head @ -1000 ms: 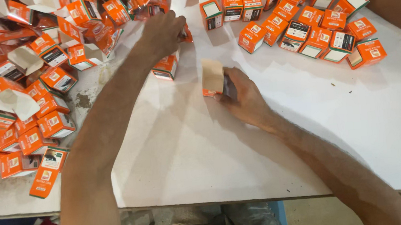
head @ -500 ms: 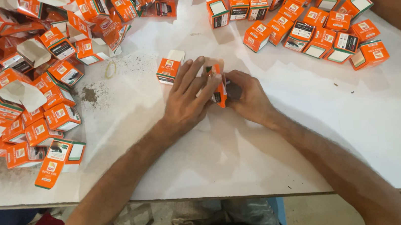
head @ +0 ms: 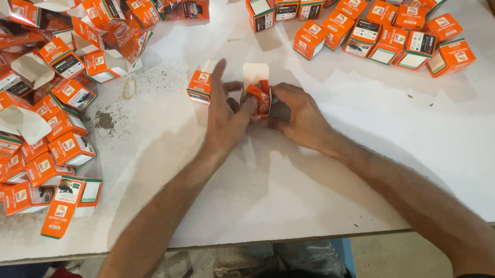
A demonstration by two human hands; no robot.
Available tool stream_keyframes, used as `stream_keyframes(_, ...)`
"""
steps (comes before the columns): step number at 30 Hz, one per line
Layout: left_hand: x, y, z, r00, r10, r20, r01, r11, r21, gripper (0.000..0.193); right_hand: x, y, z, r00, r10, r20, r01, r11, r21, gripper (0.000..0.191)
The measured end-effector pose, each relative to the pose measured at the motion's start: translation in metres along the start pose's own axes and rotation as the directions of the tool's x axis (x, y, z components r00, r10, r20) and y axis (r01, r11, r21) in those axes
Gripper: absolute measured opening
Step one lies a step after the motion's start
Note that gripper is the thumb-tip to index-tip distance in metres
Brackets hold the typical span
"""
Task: The person folds small orange cardboard boxes at a white table. They pick up a flat folded box, open and press its flaps to form it, then set the finished box onto a pile of assembled boxes, repeating this with one box at a time while another person handles boxes across the table.
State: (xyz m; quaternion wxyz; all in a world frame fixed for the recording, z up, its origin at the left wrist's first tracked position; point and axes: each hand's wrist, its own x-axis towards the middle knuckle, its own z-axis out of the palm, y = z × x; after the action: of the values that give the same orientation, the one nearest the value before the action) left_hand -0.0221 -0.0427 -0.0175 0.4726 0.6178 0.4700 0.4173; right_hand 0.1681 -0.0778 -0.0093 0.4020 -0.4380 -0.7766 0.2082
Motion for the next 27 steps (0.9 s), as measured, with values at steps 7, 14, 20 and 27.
stream_keyframes(7, 0.032, -0.012, 0.002, 0.997, 0.017, 0.074, -0.028, 0.988, 0.149, 0.023, -0.004, 0.001, 0.004, 0.991, 0.131, -0.019, -0.13, 0.991, 0.032, 0.073)
stream_keyframes(14, 0.028, -0.012, -0.009, 0.973, 0.024, 0.229, -0.005, 0.997, -0.082, 0.026, -0.007, -0.002, 0.009, 0.997, -0.05, -0.058, 0.038, 0.982, -0.187, 0.059)
stream_keyframes(20, 0.035, -0.01, -0.036, 0.854, -0.111, 0.508, 0.378, 0.804, -0.459, 0.038, -0.006, 0.0, 0.008, 0.992, -0.128, -0.02, 0.119, 0.962, -0.245, 0.05)
stream_keyframes(27, 0.031, -0.016, -0.021, 0.966, 0.097, 0.238, -0.087, 0.995, -0.051, 0.019, -0.005, -0.004, 0.007, 0.991, -0.133, -0.033, 0.12, 0.958, -0.26, 0.038)
